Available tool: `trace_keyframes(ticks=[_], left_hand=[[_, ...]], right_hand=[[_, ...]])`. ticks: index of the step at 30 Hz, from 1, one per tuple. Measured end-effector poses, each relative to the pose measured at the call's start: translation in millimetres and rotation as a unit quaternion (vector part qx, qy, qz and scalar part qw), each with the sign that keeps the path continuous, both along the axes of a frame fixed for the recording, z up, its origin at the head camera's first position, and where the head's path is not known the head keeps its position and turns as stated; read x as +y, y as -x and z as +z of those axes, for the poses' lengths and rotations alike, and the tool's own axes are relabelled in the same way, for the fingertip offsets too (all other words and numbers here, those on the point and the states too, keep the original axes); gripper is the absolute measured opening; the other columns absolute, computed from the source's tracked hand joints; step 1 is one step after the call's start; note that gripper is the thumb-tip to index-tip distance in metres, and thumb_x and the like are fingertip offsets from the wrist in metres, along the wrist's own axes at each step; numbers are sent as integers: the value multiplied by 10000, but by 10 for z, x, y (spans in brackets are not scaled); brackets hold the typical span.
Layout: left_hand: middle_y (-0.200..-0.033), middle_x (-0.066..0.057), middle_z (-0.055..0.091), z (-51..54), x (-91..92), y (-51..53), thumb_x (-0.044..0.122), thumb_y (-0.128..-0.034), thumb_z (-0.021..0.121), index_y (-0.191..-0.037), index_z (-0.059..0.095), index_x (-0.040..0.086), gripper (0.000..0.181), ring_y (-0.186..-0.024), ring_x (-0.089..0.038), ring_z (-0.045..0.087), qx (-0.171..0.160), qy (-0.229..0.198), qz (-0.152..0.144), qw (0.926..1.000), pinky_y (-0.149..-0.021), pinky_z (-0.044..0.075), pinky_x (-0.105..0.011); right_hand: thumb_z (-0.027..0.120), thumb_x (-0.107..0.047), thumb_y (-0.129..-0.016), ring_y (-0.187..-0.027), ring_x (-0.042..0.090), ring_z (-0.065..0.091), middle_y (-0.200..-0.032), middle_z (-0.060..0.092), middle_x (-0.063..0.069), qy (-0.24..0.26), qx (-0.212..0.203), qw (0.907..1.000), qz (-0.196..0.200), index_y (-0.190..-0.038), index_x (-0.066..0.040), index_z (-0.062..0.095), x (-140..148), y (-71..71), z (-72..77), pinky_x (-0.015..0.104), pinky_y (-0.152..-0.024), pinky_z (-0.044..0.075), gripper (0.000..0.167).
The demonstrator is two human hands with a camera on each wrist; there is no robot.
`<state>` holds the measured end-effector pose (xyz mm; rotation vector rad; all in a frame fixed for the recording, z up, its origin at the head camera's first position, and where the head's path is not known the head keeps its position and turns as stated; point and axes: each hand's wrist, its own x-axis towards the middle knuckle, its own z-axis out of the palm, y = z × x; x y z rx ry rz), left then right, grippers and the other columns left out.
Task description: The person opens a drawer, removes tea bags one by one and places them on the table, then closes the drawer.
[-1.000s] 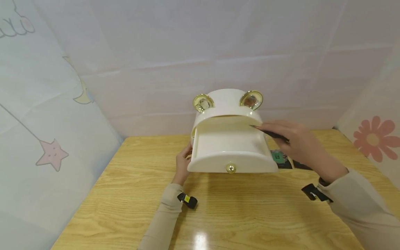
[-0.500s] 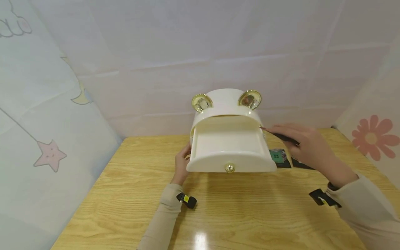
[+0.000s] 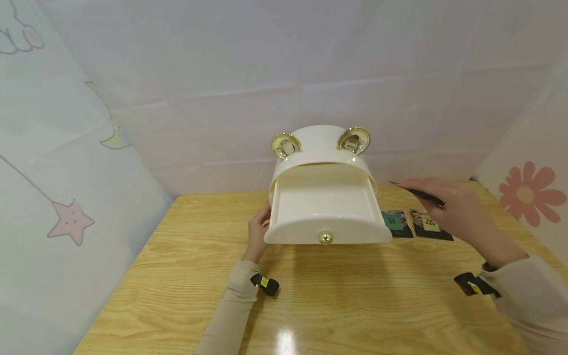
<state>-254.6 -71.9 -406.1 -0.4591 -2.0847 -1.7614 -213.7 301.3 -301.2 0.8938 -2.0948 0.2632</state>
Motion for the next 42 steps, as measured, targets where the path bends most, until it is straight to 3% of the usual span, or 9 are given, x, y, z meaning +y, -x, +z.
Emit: trace_keyframes(ticks=[13,17,20,23,30,32,36,40,42], left_hand=[[-1174,-236,552,-78,-16,53,-3,-867,587,-1319,415,-38,485,-984,-355,578,-61,-173,-78,9998,-784,523,-328],[-1155,-245,555,-88,-25,56,-9,-866,585,-1314,411,-55,483,-977,-363,578,-16,-123,-49,9999,-774,527,-333],[-1138,-260,556,-39,-29,15,-19,-866,580,-1305,408,-77,476,-971,-380,577,18,-75,-26,10000,-768,529,-343],[-1127,-261,560,-26,-37,7,-18,-866,580,-1305,407,-74,476,-971,-380,577,-11,-78,-28,10000,-769,529,-341],[-1128,-260,562,-38,-47,15,-15,-865,584,-1304,408,-76,478,-967,-383,578,-1,-136,-70,9999,-765,530,-338],[-1141,-258,557,-41,-51,17,-16,-866,582,-1304,409,-75,474,-968,-382,577,4,-157,-98,9998,-766,529,-332],[-1163,-250,550,-42,-58,15,-5,-869,582,-1306,411,-65,472,-973,-376,576,-12,-153,-131,9998,-772,527,-323],[-1155,-249,555,-36,-57,9,1,-872,581,-1310,407,-63,476,-973,-374,576,16,-100,-120,9999,-773,526,-320],[-1155,-246,556,-30,-55,2,4,-874,580,-1313,403,-62,478,-975,-372,576,21,-77,-124,9999,-774,526,-319]], right_hand=[[262,-496,-954,-623,152,577,-896,670,160,58,-117,9997,-214,-1014,-48,680,272,14,-114,192,-462,376,616],[360,-357,-977,-509,241,560,-891,650,207,64,-378,9987,-329,-1007,-1,660,388,20,-189,178,-417,299,466],[519,-86,-926,-569,231,573,-924,636,186,164,-742,9956,-550,-1091,-139,656,462,15,-263,171,-447,315,221],[591,73,-829,-565,233,560,-965,615,205,175,-1131,9888,-959,-1194,-324,553,535,12,-326,201,-414,303,542],[567,137,-805,-699,457,568,-1039,536,366,-7,-2115,9620,-1728,-1174,24,561,719,68,-406,359,-448,400,386],[566,133,-803,-734,496,550,-1047,513,390,-41,-2235,9562,-1891,-1187,28,550,829,117,-473,369,-443,400,398],[495,-28,-925,-540,375,528,-1077,535,355,-32,-2232,9511,-2136,-1264,-124,543,1322,393,-901,345,-393,349,356],[449,-107,-961,-340,164,331,-1051,594,272,-159,-2007,9505,-2366,-1341,-296,460,1981,765,-1531,253,-356,213,424],[516,13,-897,-362,157,346,-1030,571,306,-176,-2108,9510,-2254,-1326,-178,493,2176,859,-1705,253,-361,189,470]])
